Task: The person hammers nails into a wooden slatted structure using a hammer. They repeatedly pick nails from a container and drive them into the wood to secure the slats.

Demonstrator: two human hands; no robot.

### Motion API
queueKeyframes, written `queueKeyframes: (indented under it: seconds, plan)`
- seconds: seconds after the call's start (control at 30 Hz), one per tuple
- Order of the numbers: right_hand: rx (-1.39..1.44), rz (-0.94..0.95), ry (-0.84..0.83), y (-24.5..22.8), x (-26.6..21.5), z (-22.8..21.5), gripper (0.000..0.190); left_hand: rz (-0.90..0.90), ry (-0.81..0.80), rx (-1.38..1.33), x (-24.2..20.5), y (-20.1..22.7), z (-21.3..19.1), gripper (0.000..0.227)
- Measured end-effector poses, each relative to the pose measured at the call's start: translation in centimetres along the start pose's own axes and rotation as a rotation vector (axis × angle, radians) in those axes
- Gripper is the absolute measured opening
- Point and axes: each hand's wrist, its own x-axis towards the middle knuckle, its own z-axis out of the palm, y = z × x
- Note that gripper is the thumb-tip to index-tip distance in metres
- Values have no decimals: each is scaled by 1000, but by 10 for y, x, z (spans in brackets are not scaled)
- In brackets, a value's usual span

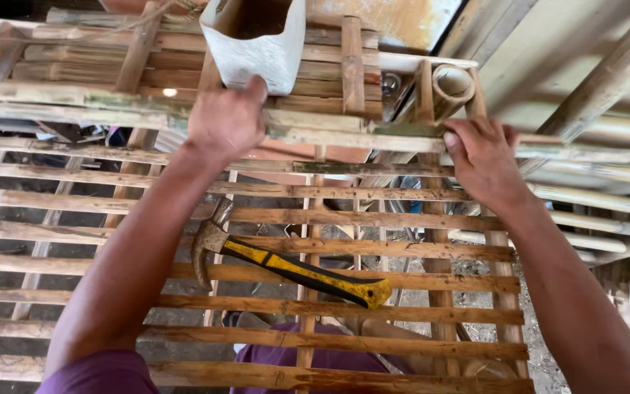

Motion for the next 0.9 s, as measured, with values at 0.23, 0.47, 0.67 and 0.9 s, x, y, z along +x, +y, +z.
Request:
queueKeyframes:
  seconds: [0.23,0.47,0.67,0.9]
  plan:
    - [150,-38,-146,-3,10,12,48,96,258,-86,-15,-14,15,15]
    - [-167,303,-110,29,-39,-10,17,134,93,-295,-13,34,-1,32]
    - [-106,753,87,86,-66,-16,54,150,-2,-252,-19,41,8,14]
    - [-185,700,22,69,-54,-8,60,95,37,-265,-24,35,3,11]
